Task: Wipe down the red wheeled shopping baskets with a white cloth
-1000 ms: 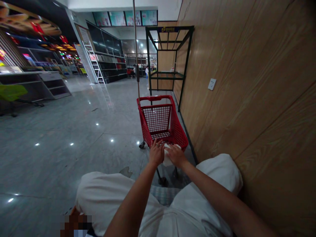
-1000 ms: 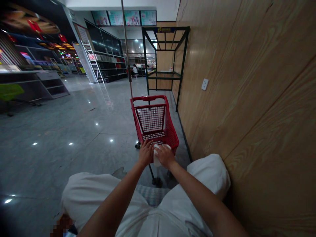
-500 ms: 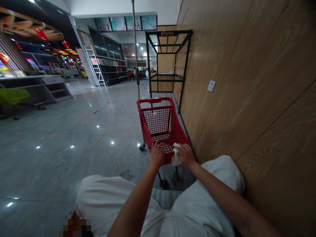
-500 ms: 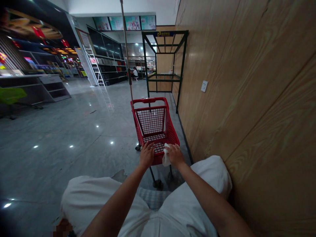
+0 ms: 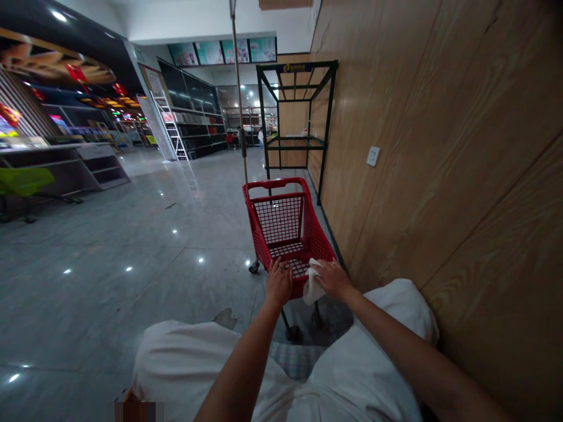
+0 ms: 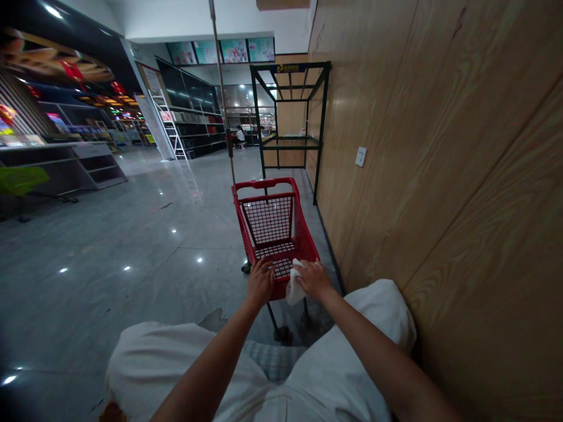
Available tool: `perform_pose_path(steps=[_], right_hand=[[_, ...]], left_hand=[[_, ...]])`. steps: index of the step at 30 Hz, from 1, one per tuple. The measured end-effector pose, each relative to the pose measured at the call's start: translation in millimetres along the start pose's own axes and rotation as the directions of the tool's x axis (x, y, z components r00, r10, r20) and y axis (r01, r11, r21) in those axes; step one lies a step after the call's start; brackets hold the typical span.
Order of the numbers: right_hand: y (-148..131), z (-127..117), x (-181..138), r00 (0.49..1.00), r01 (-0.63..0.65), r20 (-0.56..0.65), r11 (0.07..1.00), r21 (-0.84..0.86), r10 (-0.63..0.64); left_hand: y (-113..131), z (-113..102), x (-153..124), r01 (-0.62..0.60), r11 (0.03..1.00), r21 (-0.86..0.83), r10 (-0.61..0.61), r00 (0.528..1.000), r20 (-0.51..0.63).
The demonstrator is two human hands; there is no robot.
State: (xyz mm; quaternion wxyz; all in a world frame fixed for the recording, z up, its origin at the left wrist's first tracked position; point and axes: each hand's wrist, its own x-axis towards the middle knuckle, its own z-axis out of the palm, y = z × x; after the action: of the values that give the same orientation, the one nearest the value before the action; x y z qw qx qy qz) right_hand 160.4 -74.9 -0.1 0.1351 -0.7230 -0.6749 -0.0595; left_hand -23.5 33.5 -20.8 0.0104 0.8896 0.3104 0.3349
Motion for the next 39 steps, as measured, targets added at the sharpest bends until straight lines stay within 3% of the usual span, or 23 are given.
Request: perform_pose_path(steps=[5, 8, 12, 15, 18, 20, 23, 26, 29, 32, 35, 37, 39], right_hand=[[-37, -11, 8, 0.994, 0.099, 0.027, 0.987, 0.124, -0.103], [-55, -36, 11, 0.982, 0.096, -0.174, 0.984, 0.149, -0.069], [-73, -91, 4, 0.896, 0.136, -0.437, 0.987, 0.087, -0.085], [-82, -125, -1, 0.886, 0.116, -0.456, 0.992, 0.045, -0.083], [-81, -135, 1, 0.902, 0.129, -0.422, 0.990, 0.058, -0.092], [-79, -125, 7, 0.909, 0.190, -0.391, 0.978, 0.087, -0.142], [-79, -88, 17, 0.934, 0.262, -0.291, 0.950, 0.169, -0.206], [-80, -39, 24, 0.984, 0.144, -0.127, 0.976, 0.166, -0.124], [-65, -7, 23, 0.996, 0.075, 0.036, 0.992, 0.101, -0.079], [-28, 1, 16, 0.982, 0.151, 0.096, 0.983, 0.108, -0.162], [4, -3, 7, 0.985, 0.165, 0.040, 0.983, 0.087, -0.169], [8, -2, 3, 0.991, 0.130, -0.007, 0.989, 0.072, -0.130], [-5, 2, 2, 0.995, 0.102, -0.029, 0.991, 0.084, -0.100]], left_hand=[[1, 1, -1, -0.013, 1.000, -0.004, 0.013, 1.000, 0.000], [-4, -1, -3, -0.031, 0.999, -0.015, 0.031, 1.000, -0.002], [-7, -4, -5, -0.032, 0.999, -0.025, 0.031, 0.999, -0.010], [-7, -6, -4, -0.026, 0.999, -0.023, 0.026, 1.000, -0.003], [-7, -7, -4, -0.020, 1.000, -0.022, 0.019, 1.000, -0.011], [-7, -6, -5, -0.026, 0.999, -0.022, 0.026, 1.000, -0.017], [-7, -4, -7, -0.030, 1.000, -0.004, 0.029, 0.999, -0.023], [-8, -1, -8, -0.034, 0.999, 0.020, 0.034, 0.999, -0.023], [-8, 0, -9, -0.042, 0.999, 0.023, 0.043, 0.999, -0.032], [-7, -1, -9, -0.032, 0.999, 0.009, 0.032, 0.998, -0.050], [-1, -2, -9, -0.008, 1.000, -0.019, 0.007, 0.998, -0.064], [3, -2, -8, 0.016, 0.999, -0.039, -0.018, 0.997, -0.075], [7, -2, -8, 0.039, 0.997, -0.061, -0.043, 0.996, -0.079]])
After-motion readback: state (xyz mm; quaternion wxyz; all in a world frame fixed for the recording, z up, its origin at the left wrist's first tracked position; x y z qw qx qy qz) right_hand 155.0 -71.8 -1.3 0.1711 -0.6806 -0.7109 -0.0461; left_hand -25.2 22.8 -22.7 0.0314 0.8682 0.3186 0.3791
